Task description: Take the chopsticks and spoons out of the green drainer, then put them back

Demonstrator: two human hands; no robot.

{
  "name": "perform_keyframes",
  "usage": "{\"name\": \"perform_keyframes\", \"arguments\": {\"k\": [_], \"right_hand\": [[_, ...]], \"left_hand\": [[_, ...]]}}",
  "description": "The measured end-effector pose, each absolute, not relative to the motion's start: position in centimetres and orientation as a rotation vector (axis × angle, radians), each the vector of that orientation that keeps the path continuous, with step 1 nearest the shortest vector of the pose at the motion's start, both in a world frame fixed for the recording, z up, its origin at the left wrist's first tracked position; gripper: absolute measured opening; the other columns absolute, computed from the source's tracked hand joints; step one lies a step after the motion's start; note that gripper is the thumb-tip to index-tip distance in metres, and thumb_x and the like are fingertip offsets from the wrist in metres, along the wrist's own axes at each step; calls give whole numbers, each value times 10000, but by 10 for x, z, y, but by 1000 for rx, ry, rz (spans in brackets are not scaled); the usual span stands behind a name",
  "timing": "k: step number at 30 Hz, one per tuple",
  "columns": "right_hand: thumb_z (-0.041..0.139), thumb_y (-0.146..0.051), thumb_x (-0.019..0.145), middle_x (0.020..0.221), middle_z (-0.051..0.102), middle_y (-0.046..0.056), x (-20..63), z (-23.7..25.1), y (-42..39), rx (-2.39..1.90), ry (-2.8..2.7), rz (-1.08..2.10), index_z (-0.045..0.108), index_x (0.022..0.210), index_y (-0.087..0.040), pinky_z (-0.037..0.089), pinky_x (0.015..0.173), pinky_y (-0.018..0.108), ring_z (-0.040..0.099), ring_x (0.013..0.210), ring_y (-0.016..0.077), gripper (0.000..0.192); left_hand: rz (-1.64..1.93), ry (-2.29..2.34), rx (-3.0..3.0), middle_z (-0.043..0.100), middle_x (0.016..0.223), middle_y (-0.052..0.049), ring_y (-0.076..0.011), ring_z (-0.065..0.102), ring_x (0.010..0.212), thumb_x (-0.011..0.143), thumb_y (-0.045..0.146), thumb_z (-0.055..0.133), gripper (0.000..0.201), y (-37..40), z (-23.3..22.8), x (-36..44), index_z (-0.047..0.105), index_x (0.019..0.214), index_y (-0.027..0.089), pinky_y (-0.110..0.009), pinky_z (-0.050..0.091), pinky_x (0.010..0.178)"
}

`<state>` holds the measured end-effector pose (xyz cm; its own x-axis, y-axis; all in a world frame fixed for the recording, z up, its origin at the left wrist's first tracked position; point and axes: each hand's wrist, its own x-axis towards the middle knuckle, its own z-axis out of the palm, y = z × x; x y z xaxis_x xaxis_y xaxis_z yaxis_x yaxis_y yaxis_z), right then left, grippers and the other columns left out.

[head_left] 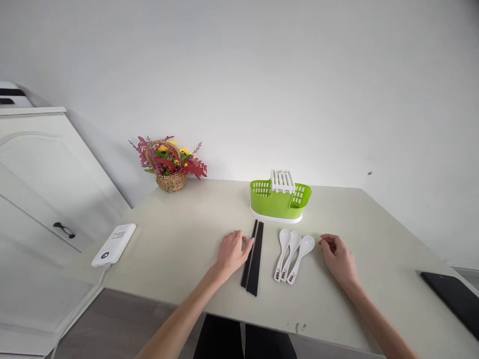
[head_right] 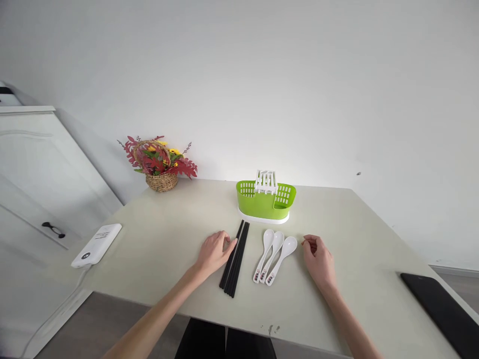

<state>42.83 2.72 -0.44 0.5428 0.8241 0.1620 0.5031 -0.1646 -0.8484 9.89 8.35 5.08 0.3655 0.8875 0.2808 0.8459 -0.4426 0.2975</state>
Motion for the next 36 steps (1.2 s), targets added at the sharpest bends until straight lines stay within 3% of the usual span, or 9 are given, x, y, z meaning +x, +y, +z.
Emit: {"name": "perform_keyframes", "arguments": {"k": [13,21,26,29,36], "right_hand": [[502,-467,843,1043,771,71,427,-4,27,-1860,-1105,414,634,1070,-230,491,858,379,702,947,253,354],[500,-468,845,1033,772,72,428,-4,26,-1861,-1110,404,638,1064,-228,492,862,389,700,943,257,353],[506,-453,849,1051,771,80,428,-4,25,-1856,-1105,397,643,1077,-221,492,877,381,702,984,258,353],[506,-460,856,1051,770,83,428,-5,25,-1856,-1109,400,645,1085,-218,491,875,388,701,988,264,361],[520,-455,843,1036,775,77,429,-5,26,-1857,-1104,407,644,1068,-225,494,870,392,708,963,263,345]], "left_hand": [[451,1635,2525,728,983,-64,-249,706,920,994,389,615,177,80,55,99,606,951,217,-375,539,833],[35,1769,2619,734,1053,-141,-277,725,955,998,283,584,142,94,84,86,678,1010,177,-353,537,772],[-138,1720,2664,726,878,-151,-306,727,885,908,87,605,145,95,100,85,716,856,165,-374,520,756],[-156,1680,2697,720,884,-141,-303,720,917,824,-12,631,201,90,104,90,713,861,167,-368,506,790],[-75,1653,2708,730,819,-148,-291,739,826,889,14,570,186,98,118,84,702,849,140,-342,506,717]]}}
